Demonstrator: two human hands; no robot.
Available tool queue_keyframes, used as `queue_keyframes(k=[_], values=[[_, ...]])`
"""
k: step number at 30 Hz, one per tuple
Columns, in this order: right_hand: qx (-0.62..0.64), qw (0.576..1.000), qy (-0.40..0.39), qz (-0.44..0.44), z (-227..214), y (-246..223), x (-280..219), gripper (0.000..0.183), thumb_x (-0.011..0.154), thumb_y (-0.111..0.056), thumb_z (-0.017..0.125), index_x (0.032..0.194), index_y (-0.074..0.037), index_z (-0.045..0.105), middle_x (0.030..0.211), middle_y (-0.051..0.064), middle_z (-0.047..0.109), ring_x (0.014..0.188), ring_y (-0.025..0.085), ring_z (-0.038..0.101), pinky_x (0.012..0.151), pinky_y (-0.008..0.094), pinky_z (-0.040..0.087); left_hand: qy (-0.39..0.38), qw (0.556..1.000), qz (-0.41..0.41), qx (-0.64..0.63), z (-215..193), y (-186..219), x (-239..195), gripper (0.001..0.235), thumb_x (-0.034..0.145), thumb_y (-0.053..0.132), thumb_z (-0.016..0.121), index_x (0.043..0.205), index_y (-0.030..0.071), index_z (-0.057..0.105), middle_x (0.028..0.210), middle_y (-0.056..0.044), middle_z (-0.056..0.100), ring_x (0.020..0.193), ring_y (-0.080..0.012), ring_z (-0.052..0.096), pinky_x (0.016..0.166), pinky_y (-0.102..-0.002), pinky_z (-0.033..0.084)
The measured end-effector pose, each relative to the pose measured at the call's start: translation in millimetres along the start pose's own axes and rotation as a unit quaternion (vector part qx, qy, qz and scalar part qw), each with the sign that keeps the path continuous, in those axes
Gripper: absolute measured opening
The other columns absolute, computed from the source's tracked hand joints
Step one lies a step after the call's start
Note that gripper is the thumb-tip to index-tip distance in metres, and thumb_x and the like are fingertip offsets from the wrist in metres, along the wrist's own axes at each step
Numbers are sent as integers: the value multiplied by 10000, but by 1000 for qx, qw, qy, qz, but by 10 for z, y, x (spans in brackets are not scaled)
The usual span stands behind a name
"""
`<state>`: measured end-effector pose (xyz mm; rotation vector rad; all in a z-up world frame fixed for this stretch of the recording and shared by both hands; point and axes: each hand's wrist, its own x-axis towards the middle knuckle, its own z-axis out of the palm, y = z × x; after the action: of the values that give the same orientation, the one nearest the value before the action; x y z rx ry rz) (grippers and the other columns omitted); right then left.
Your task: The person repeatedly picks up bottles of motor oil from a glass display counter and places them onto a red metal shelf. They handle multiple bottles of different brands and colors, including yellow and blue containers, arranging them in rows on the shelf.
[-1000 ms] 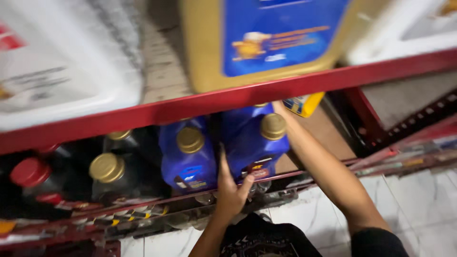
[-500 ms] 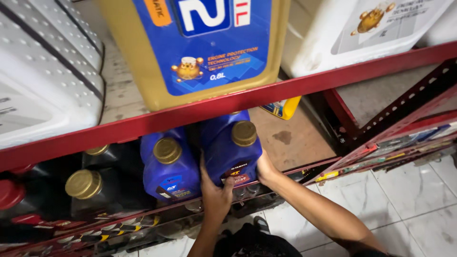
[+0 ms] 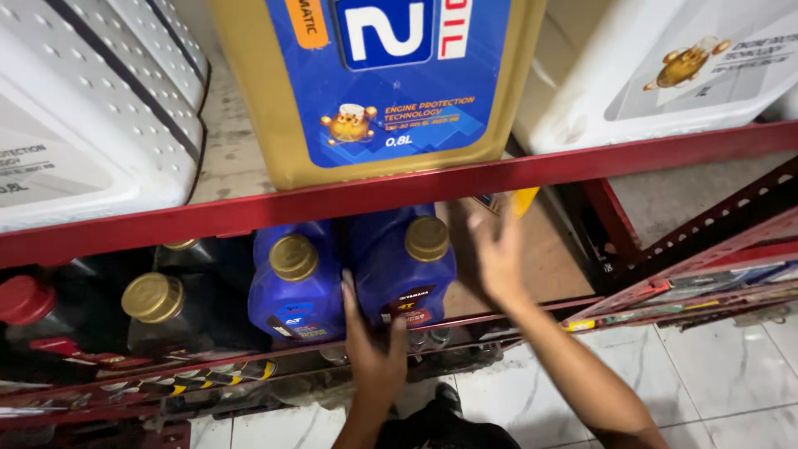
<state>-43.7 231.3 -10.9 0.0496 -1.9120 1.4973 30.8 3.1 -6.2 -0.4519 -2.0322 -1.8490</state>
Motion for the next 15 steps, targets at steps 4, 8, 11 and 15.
queue_keyframes(k=[4,8,11,15], values=[[-368,929,-7,27,-507,-53,924,270,979,-241,792,1141,-40,712,1167,199,693,1161,342,612,1066,484,450,17,989,139,41,-19,9,-307,875,933,10,632,1598,-96,73,1679,-314,232,1599,-385,280,1309,-450,234],[-266,956,-96,82,-722,104,934,291,907,-129,783,1165,-35,687,1145,143,735,1086,255,695,978,401,535,6,996,84,33,37,-90,-389,922,923,51,657,1606,-94,54,1695,-317,169,1595,-388,239,1294,-454,218],[-158,973,-156,58,-788,-130,978,499,766,26,797,1239,-10,642,1206,115,717,1105,224,685,935,358,546,-3,1000,-1,18,108,-99,-357,1035,902,146,743,1603,-110,26,1700,-336,122,1579,-396,222,1266,-444,235],[-129,956,-245,100,-853,-806,465,760,688,-9,858,1389,-16,564,1229,103,711,1139,183,655,1006,348,512,11,994,-57,95,188,-108,-263,1179,805,246,840,1597,-95,36,1662,-328,180,1552,-394,225,1259,-448,172]])
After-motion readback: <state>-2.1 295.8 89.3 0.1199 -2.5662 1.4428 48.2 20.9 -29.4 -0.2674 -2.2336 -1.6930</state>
